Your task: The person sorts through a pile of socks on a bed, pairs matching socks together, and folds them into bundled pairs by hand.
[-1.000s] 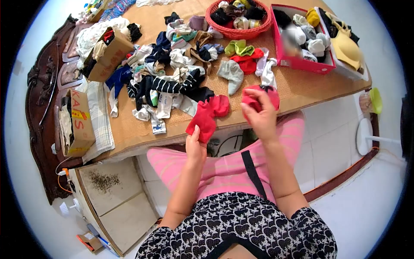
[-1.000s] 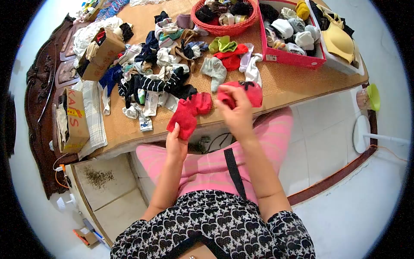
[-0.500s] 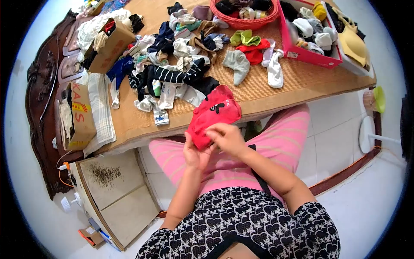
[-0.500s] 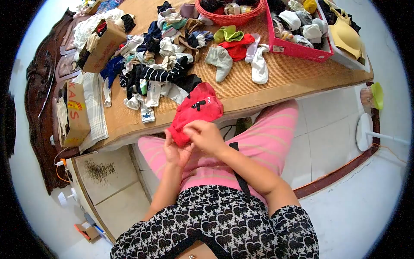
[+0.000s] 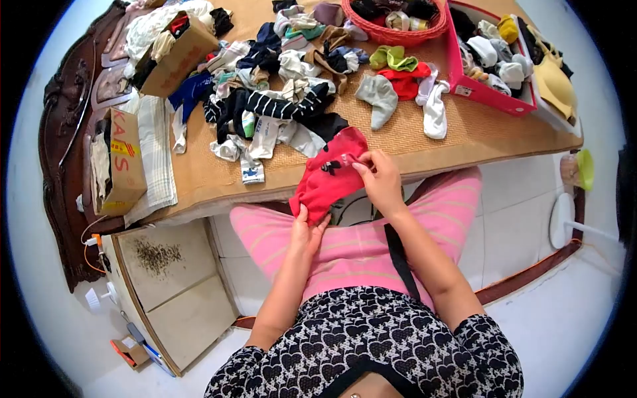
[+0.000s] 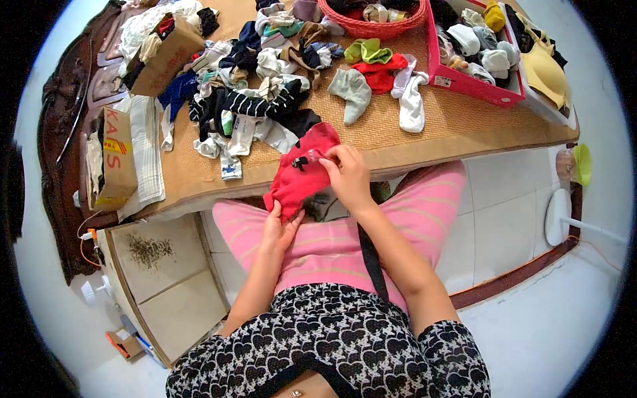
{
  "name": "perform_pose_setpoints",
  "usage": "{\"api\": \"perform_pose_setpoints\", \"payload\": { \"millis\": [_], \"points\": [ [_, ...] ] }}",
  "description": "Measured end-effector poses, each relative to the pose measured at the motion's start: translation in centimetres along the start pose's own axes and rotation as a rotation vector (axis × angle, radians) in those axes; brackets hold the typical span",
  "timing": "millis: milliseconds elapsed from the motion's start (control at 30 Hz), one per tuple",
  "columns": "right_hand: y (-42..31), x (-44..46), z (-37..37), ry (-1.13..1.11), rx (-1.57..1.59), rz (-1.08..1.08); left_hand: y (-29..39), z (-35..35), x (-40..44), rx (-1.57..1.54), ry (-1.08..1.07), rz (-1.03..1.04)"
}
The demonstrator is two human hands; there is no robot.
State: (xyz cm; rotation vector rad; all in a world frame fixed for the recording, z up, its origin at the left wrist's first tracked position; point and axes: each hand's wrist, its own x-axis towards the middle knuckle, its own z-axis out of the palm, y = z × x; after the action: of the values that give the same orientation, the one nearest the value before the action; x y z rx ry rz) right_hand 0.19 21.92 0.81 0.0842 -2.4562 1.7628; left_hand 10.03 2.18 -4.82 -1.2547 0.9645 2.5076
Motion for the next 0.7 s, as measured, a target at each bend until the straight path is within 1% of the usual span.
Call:
{"api": "perform_pose_setpoints", "payload": {
  "millis": [33,100,133,167,233,267,333,367,400,433,467,500,567,600,633,700],
  "points": [
    [-0.6,0.6,0.0,-0.002,-0.002,0.002,-0.1,-0.3,0.2,-0.012,-0.012,0.009],
    [-1.4,2.6,0.3,0.023,0.020,-0.183,-0.3,-0.7,0.3,-0.001,-0.030,-0.004],
    [-0.6,4.5,1.0,0.071,-0.022,-0.174,-0.3,-0.8,0.3,0.010,-0.051,-0.013],
    [0.7,5.5,1.7,0.070,-0.021,-0.178,-0.3,-0.9,0.3,0.008,-0.052,-0.010],
    [4.2,6.6,2.8,0.143,-0.232,-0.138,-0.3,-1.1,0.5,0.046,-0.121,0.006],
    [5.3,6.8,3.0,0.142,-0.230,-0.143,-0.3,-0.9,0.4,0.025,-0.113,0.001],
    [6.2,6.8,3.3,0.113,-0.369,-0.013,-0.2,-0.8,0.2,0.024,-0.123,-0.004],
    [6.6,6.6,3.6,0.109,-0.368,-0.011,-0.3,-0.8,0.1,0.025,-0.135,-0.014],
    [6.5,6.4,3.9,0.157,-0.359,-0.033,-0.1,-0.3,-0.3,0.024,-0.131,-0.016],
    [6.4,6.1,4.1,0.206,-0.351,-0.053,0.0,0.5,-0.9,0.060,-0.100,0.061],
    [6.3,6.0,4.2,0.194,-0.345,-0.058,0.2,1.2,-1.0,0.098,-0.072,0.138],
    [6.1,5.9,4.1,0.196,-0.346,-0.056,0.3,1.2,-0.6,0.099,-0.073,0.136],
    [5.6,5.7,3.8,0.007,-0.391,-0.021,0.8,1.1,0.2,0.165,-0.061,0.221],
    [5.9,5.7,4.0,0.037,-0.388,-0.069,1.1,1.5,0.4,0.173,-0.038,0.220],
    [6.2,5.8,4.0,0.039,-0.386,-0.068,0.9,1.0,1.1,0.176,-0.038,0.220],
    [6.8,6.2,3.6,-0.008,-0.242,0.070,0.7,0.5,2.3,0.229,0.014,0.394]
  ]
}}
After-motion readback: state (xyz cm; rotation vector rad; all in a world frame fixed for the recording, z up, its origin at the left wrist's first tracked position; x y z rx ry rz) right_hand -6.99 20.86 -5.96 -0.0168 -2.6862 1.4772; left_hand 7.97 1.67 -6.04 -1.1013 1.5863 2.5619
